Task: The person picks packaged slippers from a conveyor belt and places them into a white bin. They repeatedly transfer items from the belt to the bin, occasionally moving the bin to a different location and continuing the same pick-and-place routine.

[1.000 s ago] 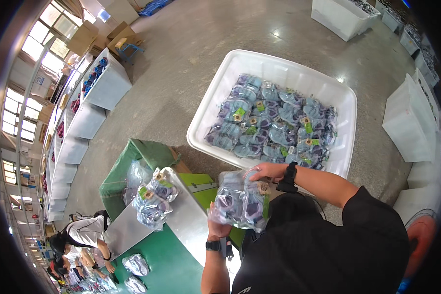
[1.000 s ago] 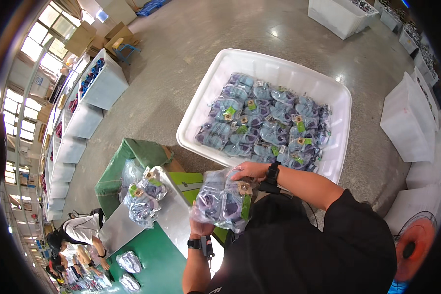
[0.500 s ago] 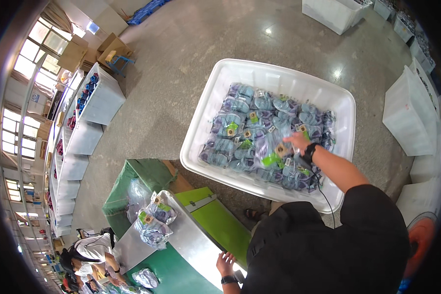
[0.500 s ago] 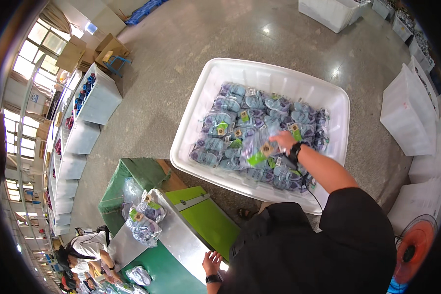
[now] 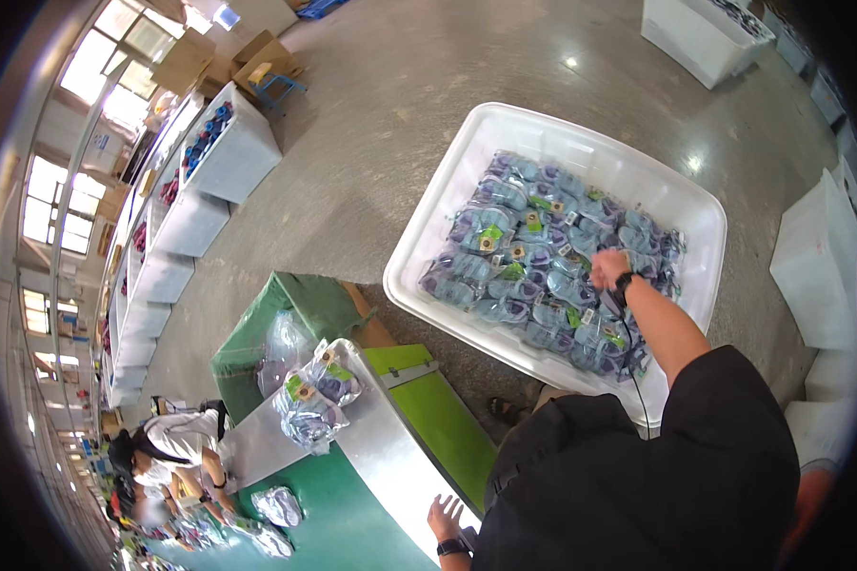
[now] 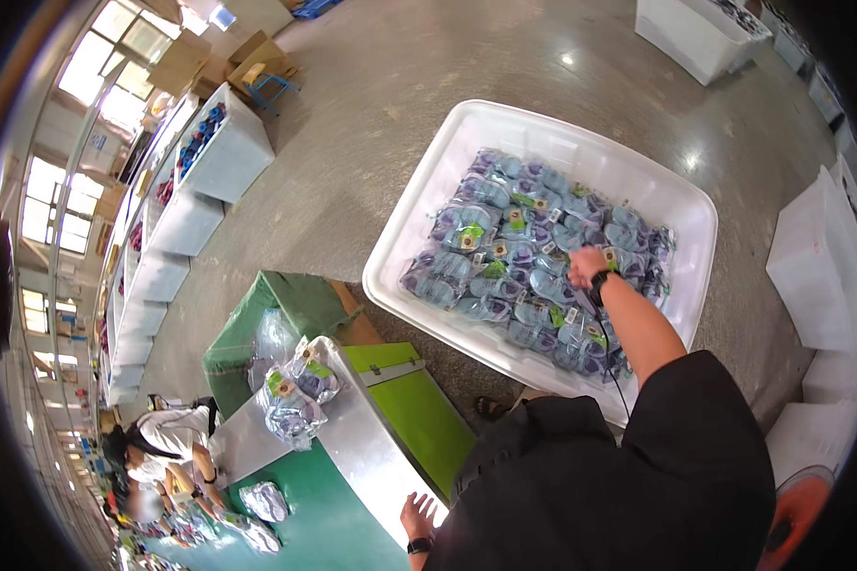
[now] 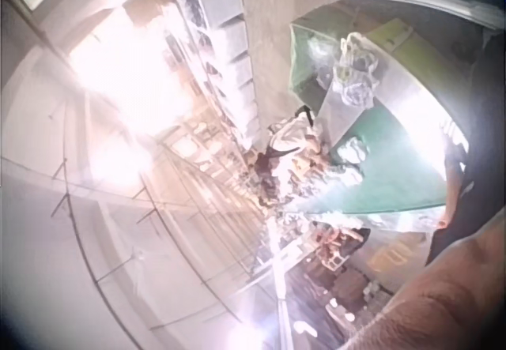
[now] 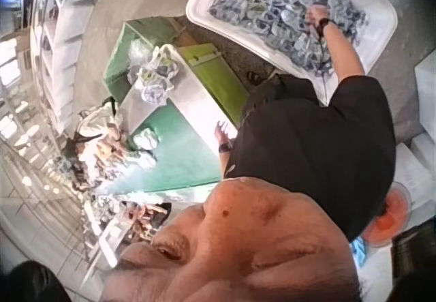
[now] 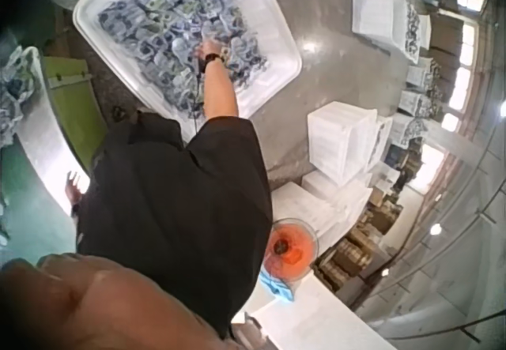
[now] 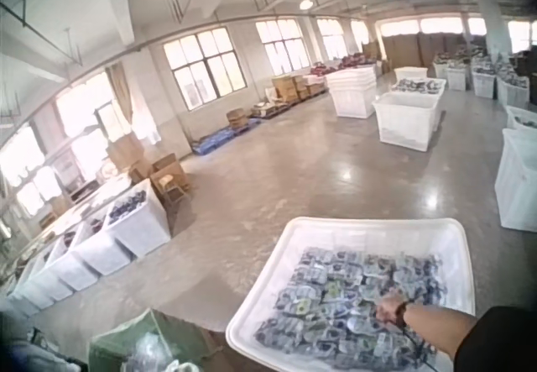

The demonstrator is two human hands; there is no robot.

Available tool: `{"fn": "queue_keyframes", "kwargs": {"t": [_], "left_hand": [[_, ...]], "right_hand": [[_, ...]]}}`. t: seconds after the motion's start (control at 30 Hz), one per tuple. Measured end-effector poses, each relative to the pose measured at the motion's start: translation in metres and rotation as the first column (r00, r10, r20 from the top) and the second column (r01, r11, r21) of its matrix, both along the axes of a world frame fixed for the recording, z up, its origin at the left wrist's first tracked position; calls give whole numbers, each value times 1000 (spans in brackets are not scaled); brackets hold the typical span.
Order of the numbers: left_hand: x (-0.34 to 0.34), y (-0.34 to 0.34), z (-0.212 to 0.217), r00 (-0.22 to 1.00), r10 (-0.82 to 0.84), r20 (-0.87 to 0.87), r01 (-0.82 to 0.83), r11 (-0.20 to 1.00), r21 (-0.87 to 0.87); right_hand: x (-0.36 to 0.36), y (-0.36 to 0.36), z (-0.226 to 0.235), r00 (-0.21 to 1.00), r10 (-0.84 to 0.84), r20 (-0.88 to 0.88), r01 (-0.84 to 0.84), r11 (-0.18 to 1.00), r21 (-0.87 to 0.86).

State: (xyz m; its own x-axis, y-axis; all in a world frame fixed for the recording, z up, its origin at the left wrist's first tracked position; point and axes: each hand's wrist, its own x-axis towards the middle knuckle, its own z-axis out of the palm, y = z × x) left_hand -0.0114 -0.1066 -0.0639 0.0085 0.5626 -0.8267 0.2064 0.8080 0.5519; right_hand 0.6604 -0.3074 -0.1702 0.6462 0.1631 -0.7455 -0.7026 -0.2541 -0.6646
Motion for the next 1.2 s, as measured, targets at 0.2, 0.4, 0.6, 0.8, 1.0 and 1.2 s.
{"fn": "queue_keyframes", "kwargs": {"t": [0.2,0.4,0.6,0.8,1.0,1.2], "left_hand": [[-31,-5,-24,998,61,-20,-63,996,-62],[-61,19,-44,997,80,7,-79,997,-7],[-108,68,-58,990,137,10,-138,986,93],[-180,136,-67,963,259,-67,-233,935,269],[-249,213,-83,940,317,-129,-235,871,431],[-290,298,-95,831,316,-458,68,759,647]], "right_hand": [[-101,-59,-51,938,343,-44,-329,924,192],[-150,-86,-66,929,224,-295,-268,956,-118],[-163,-63,-35,946,241,-216,-277,948,-156],[-192,-13,3,955,257,-151,-274,956,-106],[-235,22,49,932,337,-135,-350,932,-95],[-255,32,110,920,378,-109,-391,907,-155]]}}
